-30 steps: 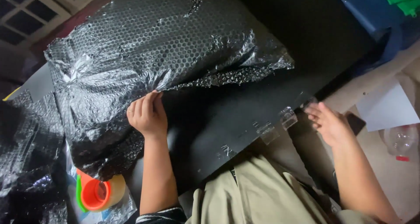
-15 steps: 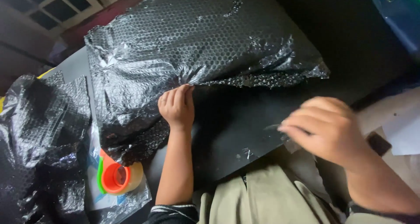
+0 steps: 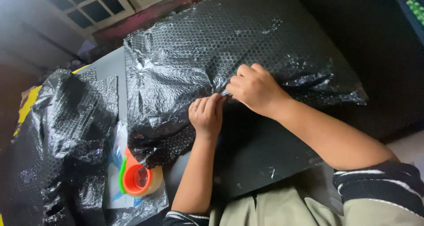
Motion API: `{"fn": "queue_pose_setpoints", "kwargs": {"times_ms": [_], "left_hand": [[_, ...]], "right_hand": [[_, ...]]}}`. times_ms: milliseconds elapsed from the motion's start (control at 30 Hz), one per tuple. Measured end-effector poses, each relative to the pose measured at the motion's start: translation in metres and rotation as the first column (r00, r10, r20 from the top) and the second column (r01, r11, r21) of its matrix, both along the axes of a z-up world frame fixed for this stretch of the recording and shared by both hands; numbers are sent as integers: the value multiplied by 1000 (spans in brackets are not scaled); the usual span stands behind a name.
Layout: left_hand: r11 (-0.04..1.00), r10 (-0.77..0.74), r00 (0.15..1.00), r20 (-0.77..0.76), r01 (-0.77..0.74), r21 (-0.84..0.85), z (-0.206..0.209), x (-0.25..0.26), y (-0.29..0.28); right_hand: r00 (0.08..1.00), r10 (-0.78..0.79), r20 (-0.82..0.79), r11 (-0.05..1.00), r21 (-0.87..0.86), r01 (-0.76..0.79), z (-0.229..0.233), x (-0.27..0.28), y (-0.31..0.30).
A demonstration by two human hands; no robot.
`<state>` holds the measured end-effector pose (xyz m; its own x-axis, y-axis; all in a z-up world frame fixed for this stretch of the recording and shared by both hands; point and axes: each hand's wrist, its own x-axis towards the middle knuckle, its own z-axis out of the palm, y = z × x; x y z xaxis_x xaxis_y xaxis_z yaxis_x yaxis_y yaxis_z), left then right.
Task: Wrapping a flat electronic device in black bubble wrap and securing it with tape using a dispenser.
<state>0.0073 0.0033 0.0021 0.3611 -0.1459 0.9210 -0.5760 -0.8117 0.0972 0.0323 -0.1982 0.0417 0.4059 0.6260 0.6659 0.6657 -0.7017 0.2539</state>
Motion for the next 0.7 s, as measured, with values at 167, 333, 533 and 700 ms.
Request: {"fn": "queue_pose_setpoints", "kwargs": {"times_ms": [167,333,533,700], "left_hand": [[1000,-14,1000,-4,14,-20,-8,6,2],[998,-16,999,-34,14,-55,-4,3,1],[999,-2,999,-51,0,-47,-1,4,-1],[998,-14,998,-53,11,-57,-2,4,0]], "right_hand": [[986,-6,-167,993,117,26,20,-7,-1],[999,44,32,977,209,-50,-9,-10,-6],[898,-36,438,992,123,-21,-24,-27,-2],[914,-147,377,968,245,55,-23,-16,-9]]}}
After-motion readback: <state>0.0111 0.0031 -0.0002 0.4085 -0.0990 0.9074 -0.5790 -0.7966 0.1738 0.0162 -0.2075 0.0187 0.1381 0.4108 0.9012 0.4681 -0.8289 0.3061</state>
